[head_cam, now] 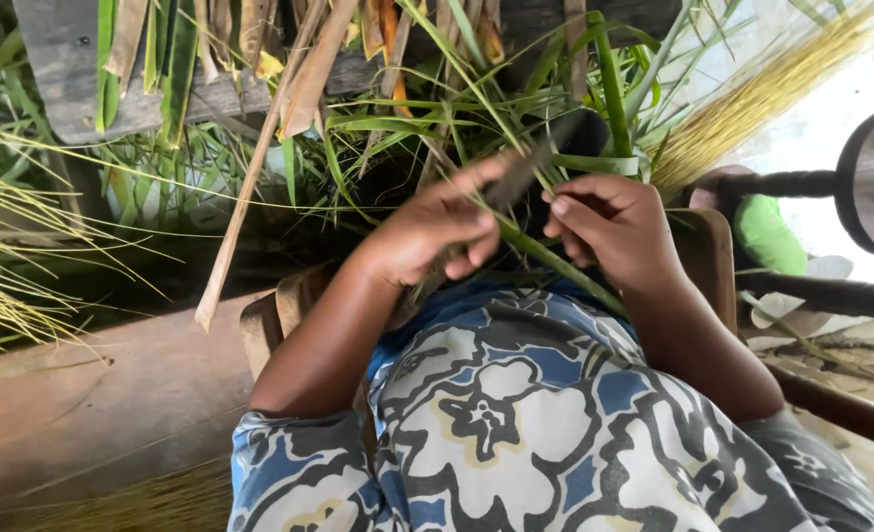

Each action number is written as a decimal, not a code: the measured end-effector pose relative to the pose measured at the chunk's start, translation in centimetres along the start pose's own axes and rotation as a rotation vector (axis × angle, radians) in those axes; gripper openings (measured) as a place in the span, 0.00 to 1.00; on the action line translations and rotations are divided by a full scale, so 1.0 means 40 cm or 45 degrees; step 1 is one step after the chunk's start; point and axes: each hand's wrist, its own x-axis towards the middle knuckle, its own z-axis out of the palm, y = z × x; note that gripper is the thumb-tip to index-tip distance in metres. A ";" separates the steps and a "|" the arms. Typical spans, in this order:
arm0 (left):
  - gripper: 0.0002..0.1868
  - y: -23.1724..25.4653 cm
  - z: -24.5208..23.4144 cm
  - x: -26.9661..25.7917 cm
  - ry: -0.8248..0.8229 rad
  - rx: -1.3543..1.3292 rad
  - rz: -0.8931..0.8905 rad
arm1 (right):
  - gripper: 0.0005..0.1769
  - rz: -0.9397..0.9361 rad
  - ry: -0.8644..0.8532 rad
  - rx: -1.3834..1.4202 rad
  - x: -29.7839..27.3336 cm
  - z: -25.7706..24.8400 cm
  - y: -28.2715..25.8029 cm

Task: Stripping the green leaf material from the central rib of plant leaves using a knife to collect fibers

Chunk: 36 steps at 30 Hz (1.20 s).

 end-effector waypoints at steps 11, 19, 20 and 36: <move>0.30 -0.018 0.024 0.011 -0.173 0.082 -0.041 | 0.05 -0.233 -0.096 -0.143 0.013 0.026 -0.021; 0.28 -0.077 0.008 0.019 -0.010 0.081 0.082 | 0.08 -0.366 0.001 -0.359 0.003 0.040 -0.019; 0.28 -0.075 0.010 0.023 -0.009 0.080 0.085 | 0.08 -0.366 -0.002 -0.360 0.002 0.038 -0.018; 0.31 -0.034 0.019 0.014 0.007 -0.077 0.131 | 0.05 -0.397 0.037 -0.548 -0.022 0.008 0.013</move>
